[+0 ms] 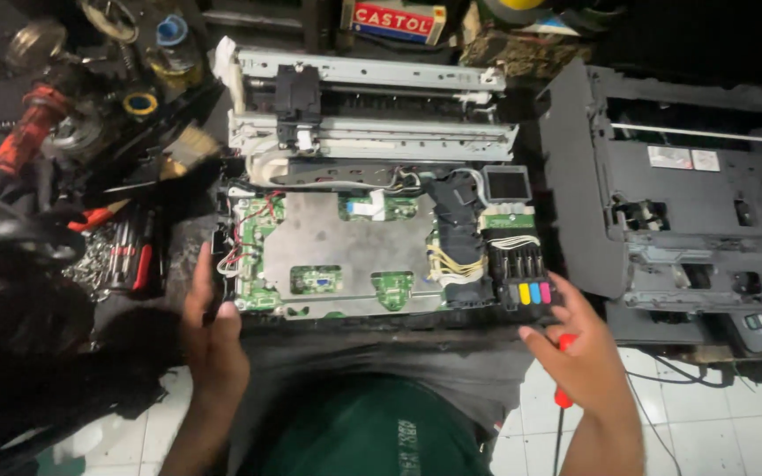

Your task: Repairing a printer by unscrewing the internal circuit board and inspecting components

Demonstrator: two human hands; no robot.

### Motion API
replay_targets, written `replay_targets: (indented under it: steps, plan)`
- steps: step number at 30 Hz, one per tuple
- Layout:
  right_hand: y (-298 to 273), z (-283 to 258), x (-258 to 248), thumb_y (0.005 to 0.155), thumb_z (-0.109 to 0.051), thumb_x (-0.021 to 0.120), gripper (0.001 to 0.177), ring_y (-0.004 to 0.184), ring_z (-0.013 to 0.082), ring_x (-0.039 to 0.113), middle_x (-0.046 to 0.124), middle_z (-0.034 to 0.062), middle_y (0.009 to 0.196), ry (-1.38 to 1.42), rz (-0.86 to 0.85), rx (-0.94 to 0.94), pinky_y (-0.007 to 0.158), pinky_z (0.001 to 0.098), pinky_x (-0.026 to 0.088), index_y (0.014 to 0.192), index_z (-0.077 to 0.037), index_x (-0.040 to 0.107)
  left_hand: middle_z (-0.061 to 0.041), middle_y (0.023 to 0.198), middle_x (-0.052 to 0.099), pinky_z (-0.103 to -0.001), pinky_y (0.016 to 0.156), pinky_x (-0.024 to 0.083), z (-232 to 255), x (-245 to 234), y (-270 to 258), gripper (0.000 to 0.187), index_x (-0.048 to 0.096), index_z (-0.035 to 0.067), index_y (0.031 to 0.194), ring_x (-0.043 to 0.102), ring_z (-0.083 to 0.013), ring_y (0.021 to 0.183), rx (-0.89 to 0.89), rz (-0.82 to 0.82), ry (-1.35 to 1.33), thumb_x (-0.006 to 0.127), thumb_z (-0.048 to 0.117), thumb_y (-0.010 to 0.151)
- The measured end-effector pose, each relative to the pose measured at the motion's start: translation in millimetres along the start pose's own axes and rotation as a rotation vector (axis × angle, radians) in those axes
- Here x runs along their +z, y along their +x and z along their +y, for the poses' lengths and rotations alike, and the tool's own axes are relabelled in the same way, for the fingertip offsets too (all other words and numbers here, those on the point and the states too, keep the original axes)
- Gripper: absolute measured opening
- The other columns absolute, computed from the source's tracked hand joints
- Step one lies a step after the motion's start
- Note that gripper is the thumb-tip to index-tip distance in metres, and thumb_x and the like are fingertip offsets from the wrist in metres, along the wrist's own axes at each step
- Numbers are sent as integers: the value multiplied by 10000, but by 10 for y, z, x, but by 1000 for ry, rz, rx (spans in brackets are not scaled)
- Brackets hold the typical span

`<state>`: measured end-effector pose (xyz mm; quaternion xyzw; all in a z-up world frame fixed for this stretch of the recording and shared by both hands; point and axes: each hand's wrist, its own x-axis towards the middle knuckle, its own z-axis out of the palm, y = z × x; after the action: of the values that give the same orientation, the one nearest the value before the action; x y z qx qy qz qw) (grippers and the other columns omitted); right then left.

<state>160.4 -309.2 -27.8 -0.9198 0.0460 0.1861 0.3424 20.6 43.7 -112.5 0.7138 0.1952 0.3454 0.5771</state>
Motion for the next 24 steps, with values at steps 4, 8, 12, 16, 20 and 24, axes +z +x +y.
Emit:
replay_targets:
  steps: [4,8,12,16,20,24]
  plan:
    - [30,-19,-8,862,-178,693,761,1288,227,612,471,76,474,28,8,4,1197,369,292,1581,-242,451,-218,1605,418,-407,1282,249,60,-1,39,710,391,-37,1536,354,-282,1530,-31,-5,23,412,216,873]
    - [34,-20,16,860,-199,700,750,1155,196,654,519,69,469,12,40,7,1171,349,322,1573,-247,474,-226,1582,451,-408,1265,299,41,27,43,691,411,-49,1524,398,-284,1506,11,21,2,415,252,902]
    - [64,15,-34,850,-212,718,777,1255,212,630,585,119,484,22,35,1,1121,338,346,1583,-233,465,-255,1552,479,-417,1220,361,167,136,60,724,418,-65,1510,443,-315,1478,-3,83,-43,405,377,936]
    - [-73,-198,-209,848,-180,655,685,1046,188,481,585,77,952,72,99,0,833,368,415,1519,-222,527,-250,1529,499,-408,1222,364,88,123,111,775,450,-72,1486,457,-305,1454,-77,118,-51,391,181,757]
    - [-319,-349,-374,683,145,479,619,466,101,379,720,182,1254,411,363,-109,388,261,349,1278,33,609,-246,1601,404,-472,1268,306,221,13,147,764,353,-40,1556,398,-351,1495,19,23,91,417,150,818]
    - [-104,498,-810,987,-275,673,474,523,-34,711,767,127,1108,756,181,-823,486,101,629,1371,-7,602,-323,1538,338,-567,1311,289,459,17,97,716,300,-131,1556,333,-447,1492,363,158,254,444,314,1015]
